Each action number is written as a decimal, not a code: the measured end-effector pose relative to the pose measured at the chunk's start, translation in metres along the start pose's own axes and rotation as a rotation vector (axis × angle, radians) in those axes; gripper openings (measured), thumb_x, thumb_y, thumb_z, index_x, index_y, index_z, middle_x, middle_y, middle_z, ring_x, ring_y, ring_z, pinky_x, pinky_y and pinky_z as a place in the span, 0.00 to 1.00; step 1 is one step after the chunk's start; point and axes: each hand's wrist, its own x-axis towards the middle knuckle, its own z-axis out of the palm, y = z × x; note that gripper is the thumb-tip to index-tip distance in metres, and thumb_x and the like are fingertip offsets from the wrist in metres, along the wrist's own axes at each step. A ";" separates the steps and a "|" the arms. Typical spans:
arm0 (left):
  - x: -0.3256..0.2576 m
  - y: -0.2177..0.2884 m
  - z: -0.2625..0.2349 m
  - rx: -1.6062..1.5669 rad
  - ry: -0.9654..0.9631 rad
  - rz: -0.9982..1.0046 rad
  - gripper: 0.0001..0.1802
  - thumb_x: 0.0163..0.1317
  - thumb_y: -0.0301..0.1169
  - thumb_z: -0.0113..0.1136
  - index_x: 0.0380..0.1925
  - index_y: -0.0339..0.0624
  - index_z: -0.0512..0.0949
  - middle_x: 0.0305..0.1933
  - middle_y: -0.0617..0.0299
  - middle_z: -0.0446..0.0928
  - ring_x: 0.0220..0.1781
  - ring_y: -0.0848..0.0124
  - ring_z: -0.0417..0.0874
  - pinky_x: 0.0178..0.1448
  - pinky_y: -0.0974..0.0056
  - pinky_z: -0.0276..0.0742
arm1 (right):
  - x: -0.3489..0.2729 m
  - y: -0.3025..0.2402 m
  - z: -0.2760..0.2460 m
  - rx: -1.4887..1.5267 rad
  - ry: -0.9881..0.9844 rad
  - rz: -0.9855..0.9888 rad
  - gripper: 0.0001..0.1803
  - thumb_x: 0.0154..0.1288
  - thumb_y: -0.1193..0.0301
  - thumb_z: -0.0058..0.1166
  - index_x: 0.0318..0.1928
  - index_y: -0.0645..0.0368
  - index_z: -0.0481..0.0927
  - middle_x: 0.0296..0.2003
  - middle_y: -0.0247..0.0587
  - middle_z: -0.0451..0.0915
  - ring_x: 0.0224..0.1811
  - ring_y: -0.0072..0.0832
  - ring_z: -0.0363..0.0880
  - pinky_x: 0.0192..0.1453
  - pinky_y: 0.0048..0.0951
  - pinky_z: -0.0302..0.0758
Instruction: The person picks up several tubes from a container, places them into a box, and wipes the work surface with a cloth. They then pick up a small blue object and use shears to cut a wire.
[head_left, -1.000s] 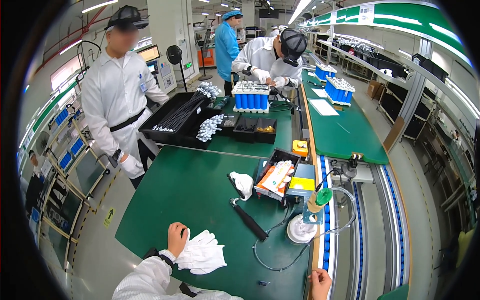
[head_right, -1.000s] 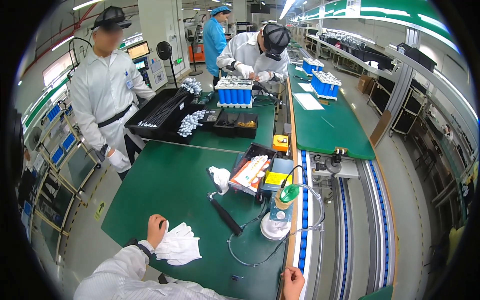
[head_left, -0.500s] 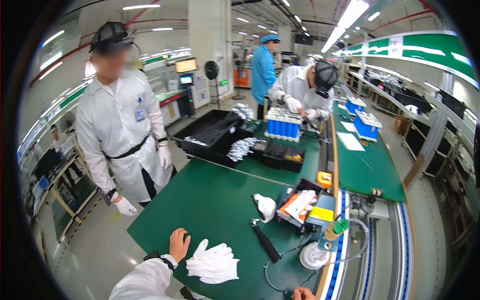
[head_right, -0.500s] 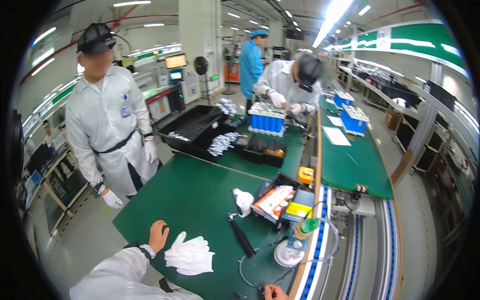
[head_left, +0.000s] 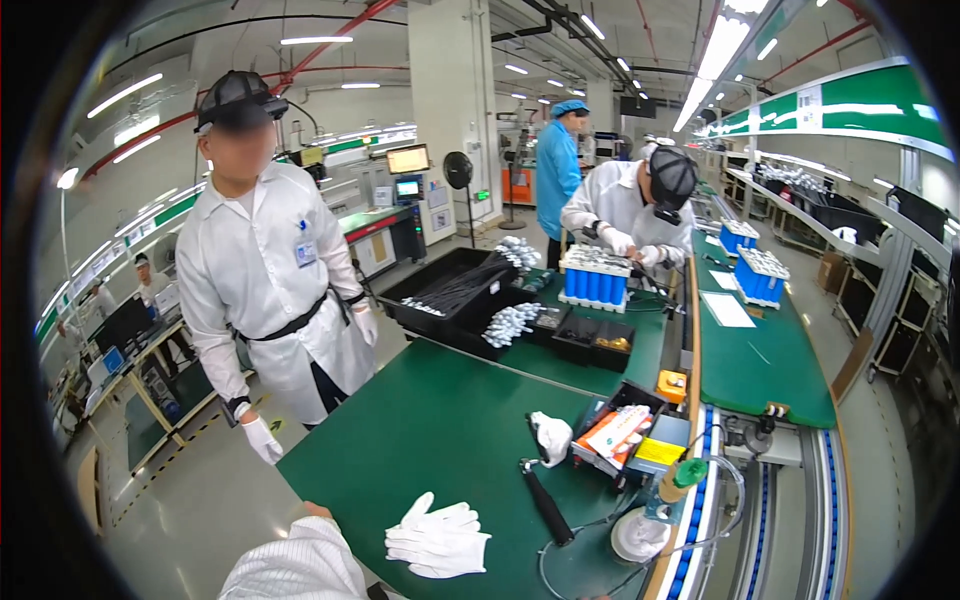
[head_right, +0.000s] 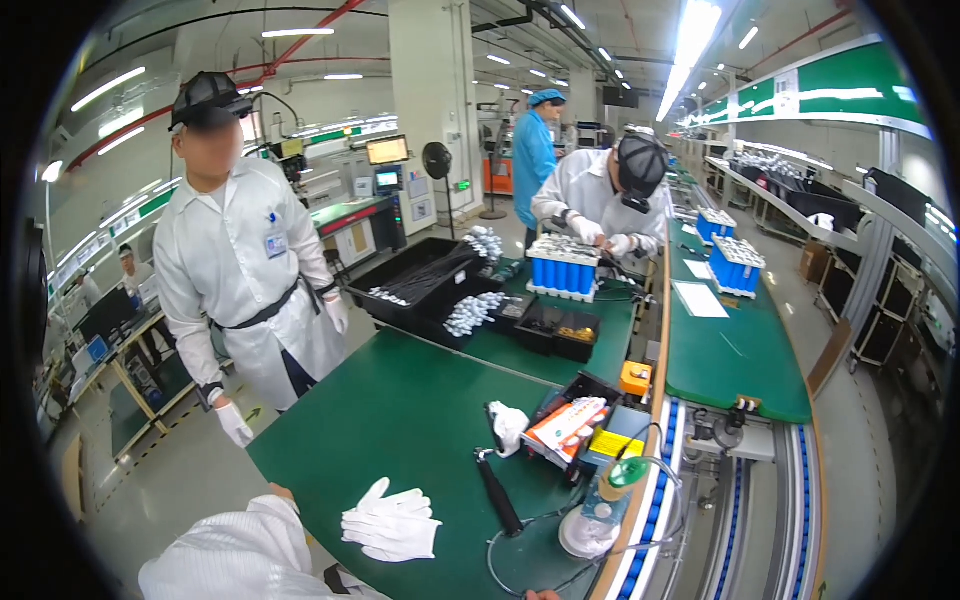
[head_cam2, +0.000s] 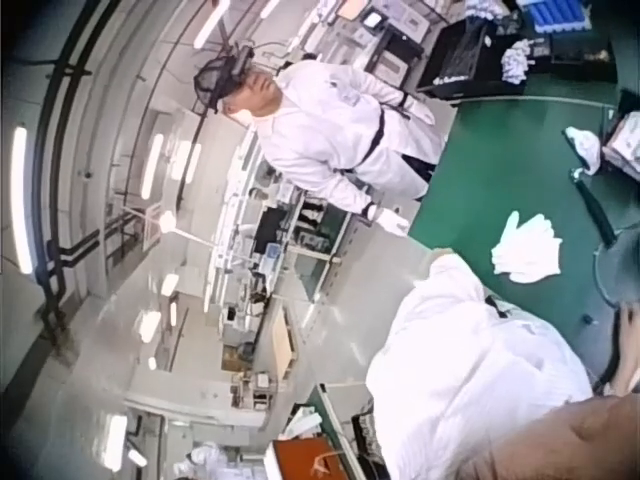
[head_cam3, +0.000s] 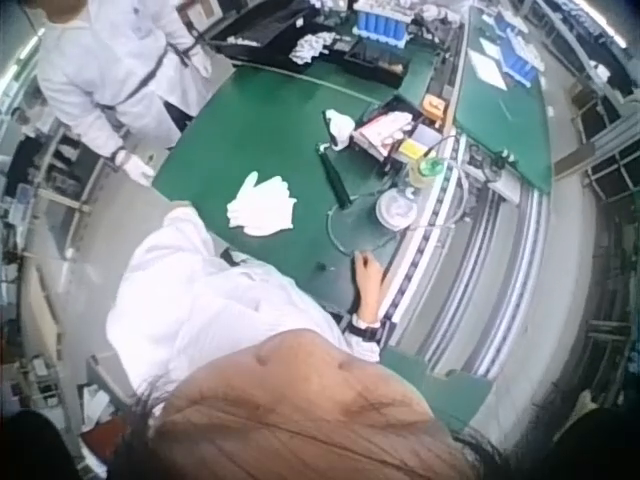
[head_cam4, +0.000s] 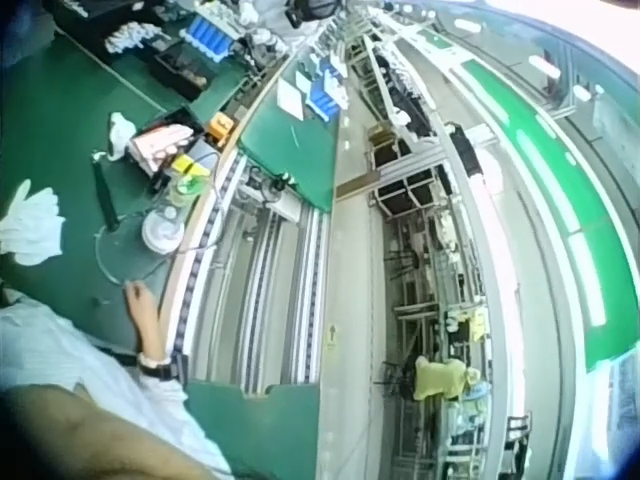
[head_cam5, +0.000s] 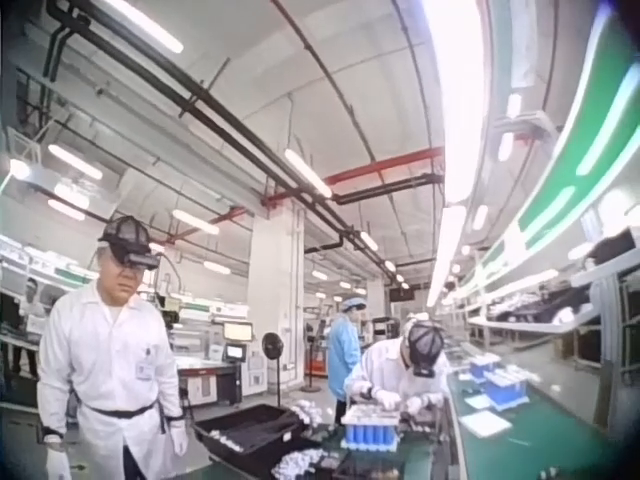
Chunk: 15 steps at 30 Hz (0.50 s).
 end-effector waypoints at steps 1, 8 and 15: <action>-0.006 0.009 0.004 -0.010 -0.005 -0.014 0.23 0.53 0.49 0.53 0.35 0.38 0.73 0.32 0.49 0.75 0.33 0.52 0.76 0.41 0.55 0.71 | 0.002 0.005 0.004 0.005 0.004 -0.016 0.17 0.60 0.59 0.47 0.32 0.62 0.77 0.27 0.55 0.77 0.33 0.49 0.76 0.37 0.41 0.70; -0.039 0.064 0.018 -0.076 -0.017 -0.161 0.24 0.54 0.50 0.52 0.33 0.38 0.74 0.27 0.51 0.75 0.28 0.52 0.76 0.38 0.55 0.72 | 0.006 0.022 0.011 -0.111 -0.001 -0.003 0.17 0.60 0.57 0.46 0.31 0.60 0.77 0.25 0.54 0.77 0.30 0.48 0.76 0.35 0.41 0.70; -0.038 0.073 0.016 -0.101 0.021 -0.409 0.25 0.54 0.52 0.51 0.30 0.38 0.75 0.23 0.52 0.76 0.23 0.52 0.76 0.34 0.55 0.73 | 0.004 0.032 0.017 -0.147 0.023 -0.063 0.17 0.59 0.59 0.47 0.31 0.62 0.77 0.24 0.56 0.76 0.30 0.49 0.76 0.33 0.42 0.70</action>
